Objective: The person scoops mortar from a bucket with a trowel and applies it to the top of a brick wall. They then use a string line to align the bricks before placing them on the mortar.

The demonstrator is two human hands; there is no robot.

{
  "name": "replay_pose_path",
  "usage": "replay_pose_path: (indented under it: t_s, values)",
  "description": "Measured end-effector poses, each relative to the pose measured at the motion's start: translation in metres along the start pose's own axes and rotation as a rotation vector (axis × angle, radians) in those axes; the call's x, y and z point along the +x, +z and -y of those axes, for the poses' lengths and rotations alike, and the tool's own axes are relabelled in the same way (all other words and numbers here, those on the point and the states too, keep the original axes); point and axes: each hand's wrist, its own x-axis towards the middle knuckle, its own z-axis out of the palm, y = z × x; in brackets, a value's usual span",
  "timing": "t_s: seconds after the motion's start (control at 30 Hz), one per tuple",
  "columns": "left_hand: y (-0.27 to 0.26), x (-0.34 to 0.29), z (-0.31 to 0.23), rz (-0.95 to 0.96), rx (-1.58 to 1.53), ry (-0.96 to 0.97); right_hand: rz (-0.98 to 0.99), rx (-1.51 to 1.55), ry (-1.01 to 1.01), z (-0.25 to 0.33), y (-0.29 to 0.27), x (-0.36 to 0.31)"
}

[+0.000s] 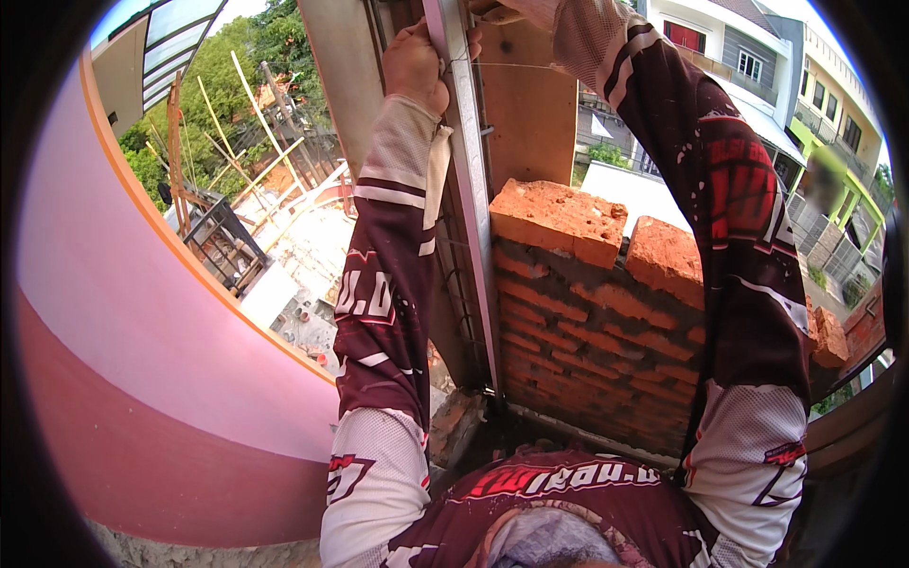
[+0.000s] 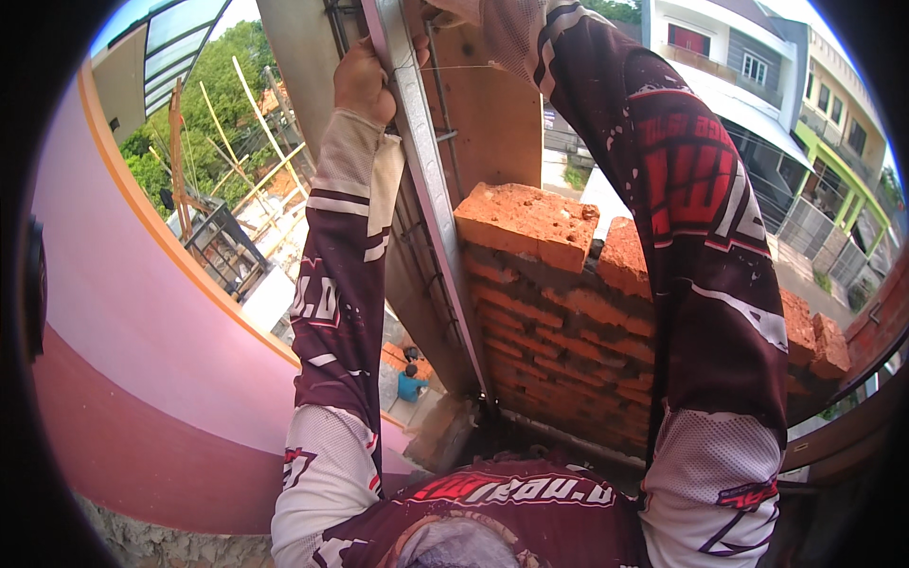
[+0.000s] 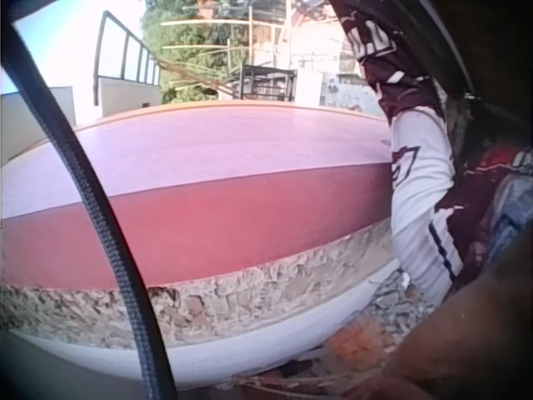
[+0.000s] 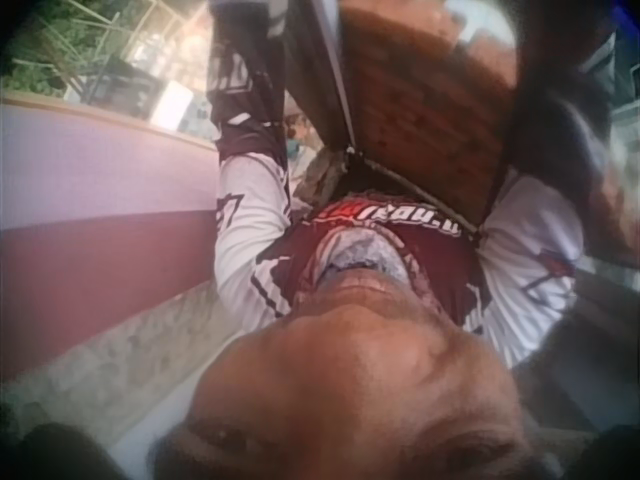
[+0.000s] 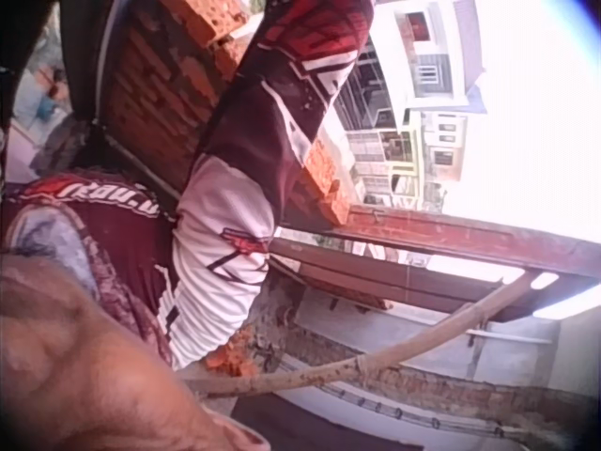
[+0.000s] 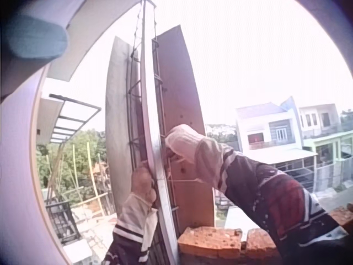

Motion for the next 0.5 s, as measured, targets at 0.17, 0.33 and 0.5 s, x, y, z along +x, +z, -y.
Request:
replay_pose_path:
  t_s: [0.17,0.33,0.5]
  values:
    - [-0.001,-0.003,0.005,-0.120,-0.176,0.059,-0.195,-0.418,-0.078,0.035,0.017,-0.039]
    - [0.006,-0.011,0.016,-0.382,-0.129,0.293,-0.281,-0.692,-0.149,0.065,0.037,-0.086]
    - [0.016,-0.024,0.017,-0.445,0.171,0.560,-0.316,-0.867,-0.278,0.084,0.042,-0.128]
